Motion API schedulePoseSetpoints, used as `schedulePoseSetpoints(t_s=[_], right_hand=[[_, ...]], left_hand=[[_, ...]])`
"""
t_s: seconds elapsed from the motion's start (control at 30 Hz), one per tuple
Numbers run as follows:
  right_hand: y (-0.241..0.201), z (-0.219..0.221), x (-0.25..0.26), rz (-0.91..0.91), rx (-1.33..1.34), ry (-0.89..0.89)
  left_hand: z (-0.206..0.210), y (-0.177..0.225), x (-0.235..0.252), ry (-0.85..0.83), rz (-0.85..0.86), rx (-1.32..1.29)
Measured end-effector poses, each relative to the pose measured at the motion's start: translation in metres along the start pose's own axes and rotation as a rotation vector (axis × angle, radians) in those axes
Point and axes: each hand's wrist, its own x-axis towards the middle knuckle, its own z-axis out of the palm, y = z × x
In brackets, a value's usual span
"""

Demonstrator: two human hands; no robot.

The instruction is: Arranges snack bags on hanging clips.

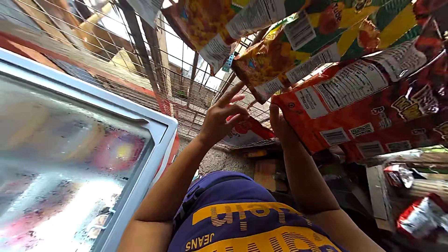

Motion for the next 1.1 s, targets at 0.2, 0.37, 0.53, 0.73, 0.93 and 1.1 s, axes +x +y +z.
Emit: schedulePoseSetpoints(t_s=[0.2, 0.37, 0.53, 0.73, 0.93, 1.1], right_hand=[[0.008, 0.011, -0.001, -0.093, 0.169, 0.074], [0.014, 0.015, -0.015, -0.078, -0.003, 0.120], [0.011, 0.015, -0.033, -0.059, -0.032, 0.103], [0.014, 0.014, -0.050, 0.111, 0.104, 0.018], [0.036, 0.011, -0.081, 0.086, 0.175, 0.079], [0.058, 0.005, -0.116, 0.144, 0.276, 0.056]], left_hand=[[-0.009, 0.003, 0.008, -0.011, -0.049, -0.101], [-0.008, 0.013, 0.003, -0.061, -0.037, -0.075], [-0.010, 0.027, -0.004, -0.125, -0.042, -0.042], [-0.012, 0.011, -0.011, -0.150, -0.035, -0.050], [-0.009, 0.004, -0.038, -0.199, -0.057, -0.111], [0.001, 0.001, -0.052, -0.242, -0.099, -0.179]])
